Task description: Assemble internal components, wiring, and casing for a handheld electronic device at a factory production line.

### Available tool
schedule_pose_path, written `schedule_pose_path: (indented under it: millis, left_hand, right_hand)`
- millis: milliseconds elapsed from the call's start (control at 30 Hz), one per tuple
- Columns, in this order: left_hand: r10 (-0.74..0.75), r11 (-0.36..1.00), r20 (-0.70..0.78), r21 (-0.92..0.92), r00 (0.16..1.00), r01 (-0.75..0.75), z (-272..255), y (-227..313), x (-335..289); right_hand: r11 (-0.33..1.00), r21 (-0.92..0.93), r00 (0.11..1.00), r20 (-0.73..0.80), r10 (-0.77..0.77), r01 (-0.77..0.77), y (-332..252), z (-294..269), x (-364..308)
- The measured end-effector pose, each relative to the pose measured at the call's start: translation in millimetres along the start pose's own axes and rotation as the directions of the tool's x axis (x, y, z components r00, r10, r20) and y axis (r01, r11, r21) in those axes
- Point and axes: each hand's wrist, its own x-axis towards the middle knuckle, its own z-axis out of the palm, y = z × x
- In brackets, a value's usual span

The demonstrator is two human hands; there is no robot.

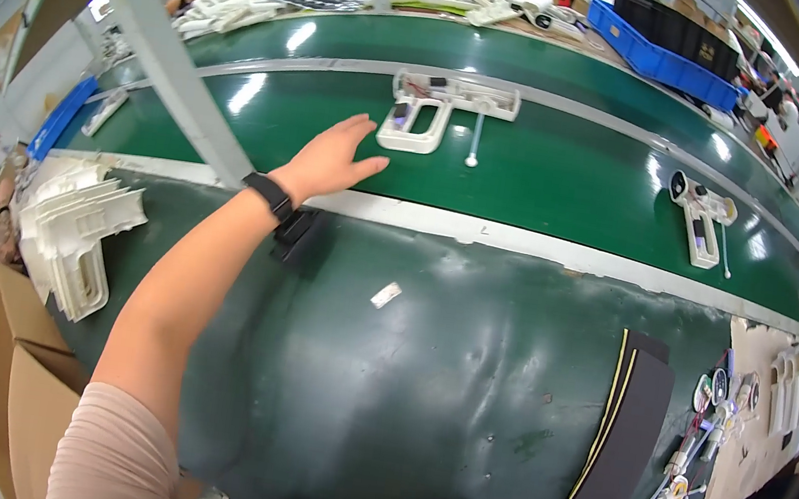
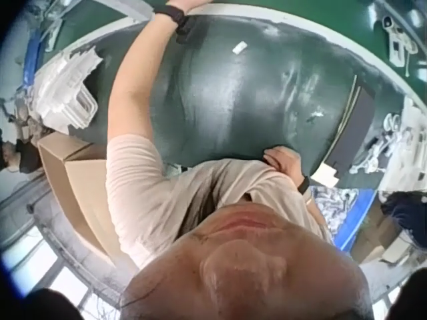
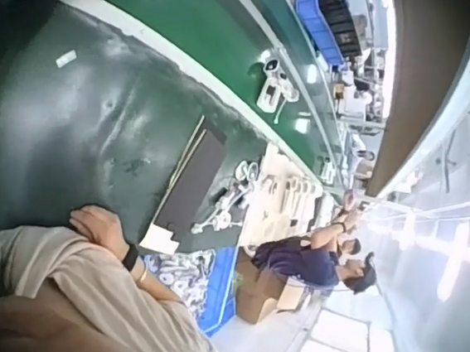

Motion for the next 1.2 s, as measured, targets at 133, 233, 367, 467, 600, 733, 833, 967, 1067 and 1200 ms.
schedule_pose_path:
  millis: [133, 233, 367, 467, 600, 733, 833, 967, 1067, 1200]
  left_hand:
    - [0.12, 0.972, -0.067, 0.212, 0.991, -0.103, -75.9, -18.8, -110.2]
    - [-0.063, 0.855, -0.234, 0.49, 0.97, 0.173, -155.7, -44.4, -199.1]
    - [-0.302, 0.558, -0.339, 0.696, 0.891, 0.453, -214.2, -64.2, -293.5]
    - [-0.353, 0.382, -0.265, 0.835, 0.897, 0.396, -218.8, -75.4, -313.1]
    - [-0.343, 0.288, -0.2, 0.907, 0.918, 0.306, -212.3, -107.6, -294.5]
    - [-0.194, 0.395, -0.314, 0.842, 0.93, 0.367, -209.8, -179.4, -309.3]
    - [-0.34, 0.331, -0.046, 0.929, 0.939, 0.166, -207.2, -179.1, -293.8]
    - [0.086, 0.761, -0.096, 0.649, 0.992, -0.003, -208.5, -38.6, -226.4]
    - [0.246, 0.969, 0.037, 0.024, 0.969, -0.247, -216.9, 57.5, -221.7]
    - [0.371, 0.866, 0.516, -0.493, 0.772, -0.086, -134.7, 116.4, -208.2]
  right_hand:
    - [0.998, -0.059, 1.0, -0.013, -0.016, 0.015, -1.1, 7.7, 4.1]
    - [0.997, -0.081, 0.997, -0.083, -0.01, 0.003, -6.7, 10.8, 3.9]
    - [0.996, -0.079, 0.986, -0.166, 0.025, -0.039, -10.3, 14.9, -4.5]
    - [0.991, -0.067, 0.979, -0.176, 0.102, -0.115, -12.4, 19.2, -3.8]
    - [0.988, -0.141, 0.982, -0.185, 0.032, -0.059, -13.4, 14.3, -9.7]
    - [0.989, -0.145, 0.984, -0.178, -0.03, 0.004, -23.0, 20.1, 3.4]
    - [0.975, -0.219, 0.983, -0.17, -0.07, 0.032, -13.4, 21.2, 0.9]
    - [0.983, -0.181, 0.977, -0.201, -0.07, 0.033, -0.2, 18.4, -14.2]
    - [0.984, -0.12, 0.964, -0.216, -0.157, 0.134, 1.5, 24.7, -10.6]
    - [0.965, -0.205, 0.902, -0.364, -0.232, 0.166, -9.5, 17.8, -40.7]
